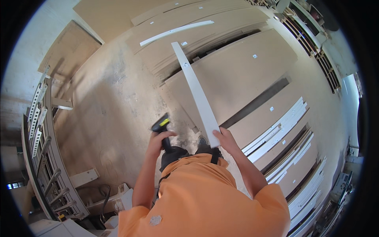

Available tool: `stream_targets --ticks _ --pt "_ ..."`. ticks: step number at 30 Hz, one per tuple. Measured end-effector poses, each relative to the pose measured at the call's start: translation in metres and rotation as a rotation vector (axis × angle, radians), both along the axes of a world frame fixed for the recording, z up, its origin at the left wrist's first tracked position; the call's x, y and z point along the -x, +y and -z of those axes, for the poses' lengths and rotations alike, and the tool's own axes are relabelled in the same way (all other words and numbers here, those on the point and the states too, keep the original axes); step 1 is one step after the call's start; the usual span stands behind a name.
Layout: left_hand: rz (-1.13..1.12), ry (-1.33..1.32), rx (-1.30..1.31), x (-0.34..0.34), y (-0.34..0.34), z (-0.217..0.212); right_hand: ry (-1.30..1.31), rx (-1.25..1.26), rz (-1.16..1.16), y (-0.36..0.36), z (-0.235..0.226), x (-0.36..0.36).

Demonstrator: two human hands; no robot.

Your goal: The person scans barcodes on white wooden planks with a handheld barcode scanner, then places each scanned plank into a stack on the floor. The person repeats this process for multiple planks in a workshop setting.

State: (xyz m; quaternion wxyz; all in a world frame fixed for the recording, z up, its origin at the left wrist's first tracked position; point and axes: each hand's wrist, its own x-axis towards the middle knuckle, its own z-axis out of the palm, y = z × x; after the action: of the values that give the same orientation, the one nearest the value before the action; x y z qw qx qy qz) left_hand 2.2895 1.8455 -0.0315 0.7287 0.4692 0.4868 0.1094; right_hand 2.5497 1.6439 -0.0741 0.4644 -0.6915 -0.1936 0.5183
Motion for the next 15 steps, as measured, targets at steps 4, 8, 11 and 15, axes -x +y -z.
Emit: stream_targets --ticks 4,8,11,15 --pt "-0.367 -0.007 0.042 0.084 0.069 0.022 0.038 -0.092 0.114 0.141 0.039 -0.01" --pt "-0.589 0.06 0.089 0.156 0.135 0.058 0.027 -0.121 0.238 0.3 0.081 0.009" --pt "-0.67 -0.03 0.09 0.199 0.197 0.085 -0.013 -0.045 0.395 0.428 0.11 0.028" --pt "-0.666 -0.06 0.161 0.236 0.292 0.092 -0.039 0.043 0.457 0.574 0.134 0.06"
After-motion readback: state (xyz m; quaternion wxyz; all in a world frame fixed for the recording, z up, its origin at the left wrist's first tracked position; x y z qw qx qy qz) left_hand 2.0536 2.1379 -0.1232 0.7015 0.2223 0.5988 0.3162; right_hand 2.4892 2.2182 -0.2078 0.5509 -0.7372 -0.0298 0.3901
